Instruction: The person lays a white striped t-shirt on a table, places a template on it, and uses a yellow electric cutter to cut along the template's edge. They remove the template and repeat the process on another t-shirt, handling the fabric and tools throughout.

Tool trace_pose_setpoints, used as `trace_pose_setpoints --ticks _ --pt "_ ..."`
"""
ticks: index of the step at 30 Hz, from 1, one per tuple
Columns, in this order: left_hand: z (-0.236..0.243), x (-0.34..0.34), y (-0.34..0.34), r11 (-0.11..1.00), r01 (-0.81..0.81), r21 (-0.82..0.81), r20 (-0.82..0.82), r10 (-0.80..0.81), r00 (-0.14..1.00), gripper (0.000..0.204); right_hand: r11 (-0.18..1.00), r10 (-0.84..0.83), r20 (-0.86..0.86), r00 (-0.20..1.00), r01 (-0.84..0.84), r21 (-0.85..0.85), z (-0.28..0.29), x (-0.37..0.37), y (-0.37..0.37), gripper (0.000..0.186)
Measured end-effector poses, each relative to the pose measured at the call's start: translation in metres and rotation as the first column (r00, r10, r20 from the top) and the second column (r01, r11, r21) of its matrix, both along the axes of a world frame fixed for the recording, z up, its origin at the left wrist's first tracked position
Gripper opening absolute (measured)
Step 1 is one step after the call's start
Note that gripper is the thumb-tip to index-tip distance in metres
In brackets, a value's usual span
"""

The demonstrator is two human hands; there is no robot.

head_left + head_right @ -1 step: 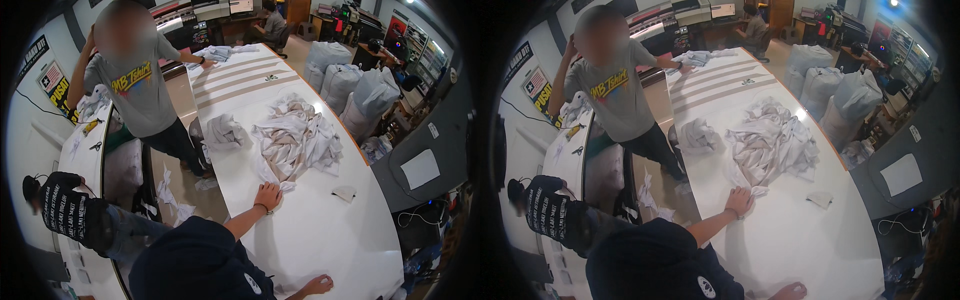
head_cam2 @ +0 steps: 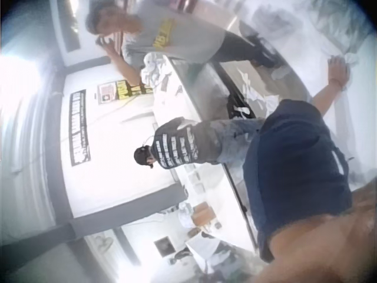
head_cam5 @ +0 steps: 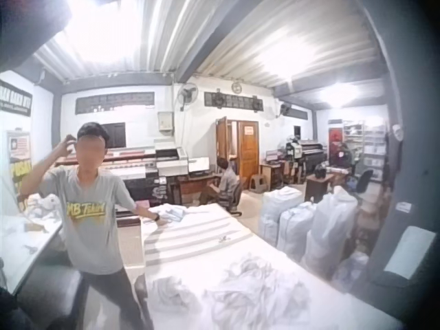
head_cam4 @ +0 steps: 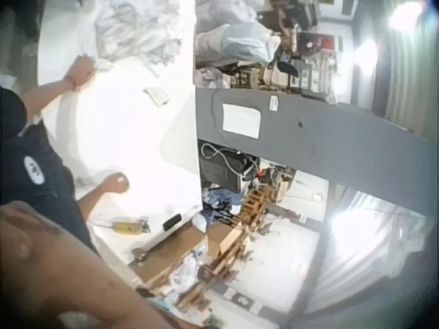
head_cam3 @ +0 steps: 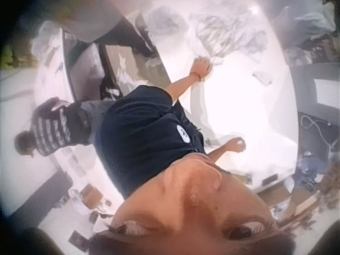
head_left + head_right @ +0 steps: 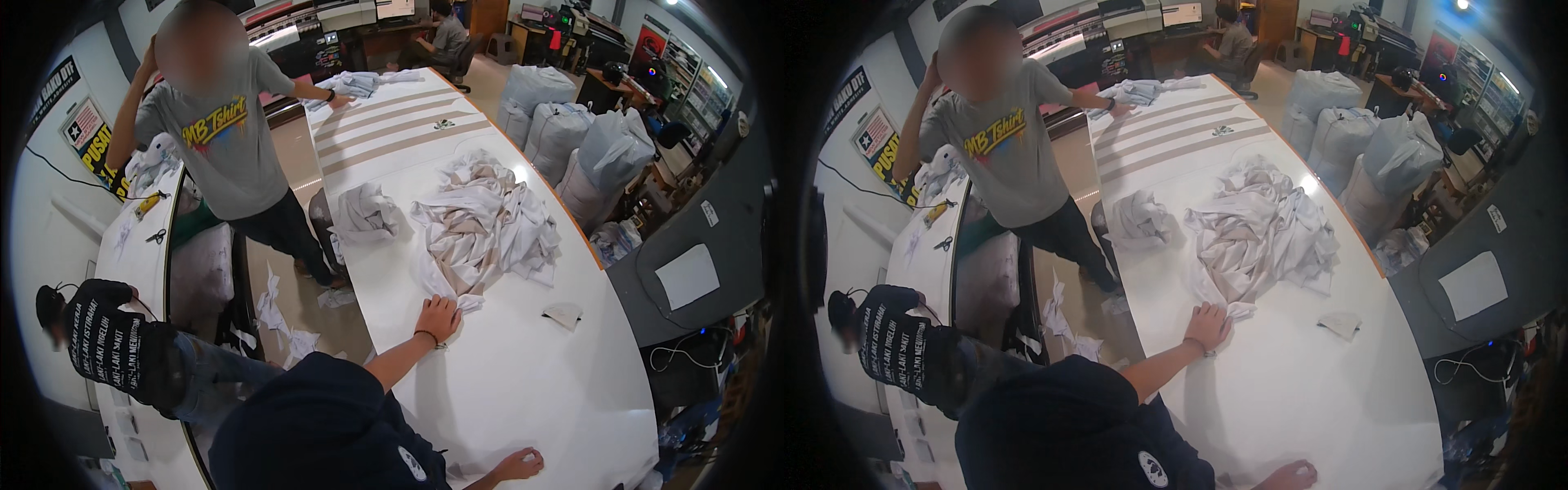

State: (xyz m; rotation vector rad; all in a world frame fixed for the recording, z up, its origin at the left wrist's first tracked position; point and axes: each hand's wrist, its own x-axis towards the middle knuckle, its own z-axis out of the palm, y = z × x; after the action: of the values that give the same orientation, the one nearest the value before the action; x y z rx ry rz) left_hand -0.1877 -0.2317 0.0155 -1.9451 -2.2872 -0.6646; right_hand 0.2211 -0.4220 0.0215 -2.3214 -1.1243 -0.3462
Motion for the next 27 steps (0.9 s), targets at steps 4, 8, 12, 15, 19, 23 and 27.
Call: trace_pose_setpoints --ticks 4,8,12,15,19,23,27 --pt "0.006 -0.008 0.004 1.0 0.005 -0.014 0.032 -0.005 0.999 0.026 0.999 0.035 0.08 0.996 -0.034 -0.009 -0.008 -0.002 0.007 0.021" --pt "0.01 -0.007 0.003 0.996 0.007 -0.088 0.049 -0.003 0.999 0.029 0.997 -0.005 0.09 0.996 0.012 -0.074 -0.004 -0.002 0.006 0.021" --pt "0.013 -0.01 0.005 0.993 0.009 -0.12 0.065 -0.002 0.998 0.029 0.991 -0.035 0.077 0.996 0.044 -0.127 -0.003 -0.003 0.009 0.021" --pt "0.016 -0.01 0.004 0.993 0.01 -0.119 0.072 -0.001 0.997 0.026 0.99 -0.045 0.049 0.998 0.051 -0.135 -0.002 -0.007 0.012 0.021" --pt "0.007 -0.01 0.01 0.995 0.021 -0.099 0.043 -0.017 0.999 0.023 0.993 -0.064 0.077 0.995 0.071 -0.099 -0.019 0.004 0.015 0.02" --pt "-0.006 -0.01 0.01 0.993 0.027 -0.116 0.102 -0.015 0.995 0.022 0.995 -0.045 0.113 0.993 0.055 -0.084 -0.032 0.015 0.013 0.021" --pt "0.009 -0.006 -0.007 0.981 0.195 0.019 0.351 -0.189 0.917 0.015 0.997 -0.036 0.08 0.996 0.042 -0.066 -0.027 0.01 0.015 0.019"
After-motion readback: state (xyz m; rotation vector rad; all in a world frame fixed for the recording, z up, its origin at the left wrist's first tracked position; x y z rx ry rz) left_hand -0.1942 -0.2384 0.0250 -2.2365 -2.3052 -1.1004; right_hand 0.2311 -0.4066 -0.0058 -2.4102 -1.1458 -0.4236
